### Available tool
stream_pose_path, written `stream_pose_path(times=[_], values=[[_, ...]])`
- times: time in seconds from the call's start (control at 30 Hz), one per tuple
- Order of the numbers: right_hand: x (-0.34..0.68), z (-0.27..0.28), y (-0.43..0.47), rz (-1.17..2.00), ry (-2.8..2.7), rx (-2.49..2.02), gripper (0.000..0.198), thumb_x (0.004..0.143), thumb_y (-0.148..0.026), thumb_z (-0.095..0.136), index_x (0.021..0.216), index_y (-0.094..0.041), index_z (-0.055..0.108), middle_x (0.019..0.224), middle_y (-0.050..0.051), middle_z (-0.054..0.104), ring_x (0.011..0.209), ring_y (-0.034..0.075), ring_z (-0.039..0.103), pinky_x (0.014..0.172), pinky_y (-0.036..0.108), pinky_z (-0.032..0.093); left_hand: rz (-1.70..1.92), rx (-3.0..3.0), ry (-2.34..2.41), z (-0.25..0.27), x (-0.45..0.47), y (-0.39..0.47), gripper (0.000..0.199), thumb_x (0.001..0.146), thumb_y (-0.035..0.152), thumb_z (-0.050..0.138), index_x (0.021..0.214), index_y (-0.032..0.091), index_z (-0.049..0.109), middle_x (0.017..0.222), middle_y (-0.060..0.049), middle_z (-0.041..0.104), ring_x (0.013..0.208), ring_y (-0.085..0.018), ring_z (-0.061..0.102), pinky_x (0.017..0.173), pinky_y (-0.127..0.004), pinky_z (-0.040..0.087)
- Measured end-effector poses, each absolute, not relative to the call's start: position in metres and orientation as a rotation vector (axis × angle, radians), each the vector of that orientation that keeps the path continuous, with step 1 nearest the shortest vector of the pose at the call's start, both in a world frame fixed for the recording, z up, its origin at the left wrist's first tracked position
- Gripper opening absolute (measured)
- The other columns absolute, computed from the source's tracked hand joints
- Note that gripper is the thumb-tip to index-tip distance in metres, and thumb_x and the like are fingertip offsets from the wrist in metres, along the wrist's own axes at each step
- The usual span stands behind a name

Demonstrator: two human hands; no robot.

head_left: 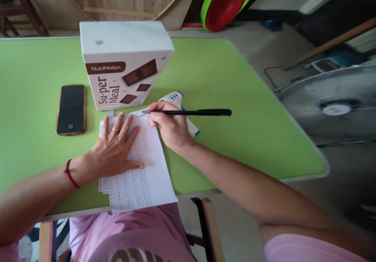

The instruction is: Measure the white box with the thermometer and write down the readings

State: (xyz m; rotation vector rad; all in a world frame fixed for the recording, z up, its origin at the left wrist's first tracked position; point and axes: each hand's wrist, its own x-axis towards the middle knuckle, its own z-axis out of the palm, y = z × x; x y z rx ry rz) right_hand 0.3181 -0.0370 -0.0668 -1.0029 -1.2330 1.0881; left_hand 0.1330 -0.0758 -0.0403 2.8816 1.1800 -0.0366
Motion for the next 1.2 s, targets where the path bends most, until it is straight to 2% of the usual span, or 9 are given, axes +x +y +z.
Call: stream_pose_path(times=[0.2,0.3,0.37,0.47,0.57,0.63,0.83,1.03,1.2], values=[[0.313,-0.071,-0.039,1.049,-1.308,-1.027,0.010,0.075,-0.023,0.062,0.079,-0.023,0.053,0.054,-0.008,0.051,0.048,0.008,0.048,0.047,0.024,0.039,-0.334,2.915,1.337,-0.017,0.136,-0.101,0.097,0.083,0.068,0.059,0.144,-0.005,0.041,0.153,-0.038,0.027,0.142,-0.054,0.028,0.107,-0.077,0.028],[0.313,-0.069,-0.047,1.002,-1.412,-1.061,0.010,0.075,-0.024,0.063,0.079,-0.022,0.054,0.059,-0.007,0.053,0.049,0.008,0.046,0.046,0.023,0.038,-0.316,2.981,1.293,-0.011,0.140,-0.107,0.095,0.083,0.065,0.058,0.140,-0.009,0.044,0.149,-0.038,0.035,0.142,-0.050,0.032,0.112,-0.072,0.026],[0.312,-0.068,-0.050,0.939,-1.488,-1.084,0.009,0.075,-0.022,0.062,0.079,-0.022,0.055,0.061,-0.006,0.056,0.049,0.008,0.047,0.045,0.023,0.038,-0.299,3.026,1.238,-0.010,0.143,-0.109,0.087,0.084,0.059,0.058,0.137,-0.010,0.048,0.144,-0.035,0.045,0.139,-0.045,0.040,0.113,-0.063,0.034],[0.311,-0.066,-0.049,0.794,-1.578,-1.120,0.007,0.074,-0.020,0.062,0.076,-0.022,0.055,0.060,-0.006,0.057,0.050,0.009,0.047,0.047,0.024,0.039,-0.243,3.076,1.244,-0.013,0.147,-0.112,0.081,0.084,0.060,0.058,0.131,-0.006,0.056,0.139,-0.029,0.054,0.123,-0.038,0.055,0.099,-0.047,0.049],[0.311,-0.066,-0.044,0.659,-1.666,-1.136,0.009,0.075,-0.020,0.063,0.071,-0.022,0.055,0.058,-0.006,0.057,0.050,0.009,0.045,0.049,0.024,0.039,-0.165,3.112,1.293,-0.017,0.149,-0.113,0.091,0.078,0.074,0.058,0.127,-0.003,0.060,0.137,-0.028,0.056,0.107,-0.033,0.062,0.086,-0.040,0.052],[0.311,-0.066,-0.042,0.597,-1.708,-1.114,0.011,0.076,-0.020,0.062,0.070,-0.022,0.054,0.058,-0.006,0.057,0.049,0.008,0.045,0.049,0.024,0.038,-0.158,3.136,1.316,-0.019,0.149,-0.115,0.092,0.076,0.076,0.059,0.126,-0.001,0.060,0.137,-0.027,0.056,0.099,-0.031,0.063,0.082,-0.039,0.051],[0.309,-0.068,-0.045,0.547,-1.750,-1.062,0.014,0.080,-0.020,0.061,0.069,-0.023,0.053,0.058,-0.006,0.059,0.050,0.009,0.048,0.049,0.024,0.040,-0.189,3.216,1.348,-0.020,0.146,-0.122,0.086,0.085,0.073,0.047,0.132,0.002,0.057,0.141,-0.025,0.054,0.079,-0.024,0.061,0.073,-0.038,0.045],[0.308,-0.066,-0.045,0.584,-1.754,-1.112,0.014,0.080,-0.021,0.061,0.068,-0.024,0.053,0.059,-0.005,0.062,0.052,0.011,0.050,0.052,0.026,0.043,-0.080,3.244,1.281,-0.024,0.142,-0.122,0.079,0.090,0.068,0.040,0.135,0.004,0.054,0.144,-0.023,0.052,0.088,-0.027,0.060,0.078,-0.040,0.043],[0.308,-0.066,-0.047,0.585,-1.771,-1.089,0.014,0.082,-0.022,0.061,0.070,-0.024,0.054,0.061,-0.004,0.063,0.054,0.011,0.052,0.053,0.026,0.044,-0.175,3.147,1.268,-0.022,0.145,-0.118,0.083,0.084,0.072,0.050,0.130,0.003,0.057,0.142,-0.026,0.053,0.074,-0.025,0.059,0.072,-0.041,0.043]])
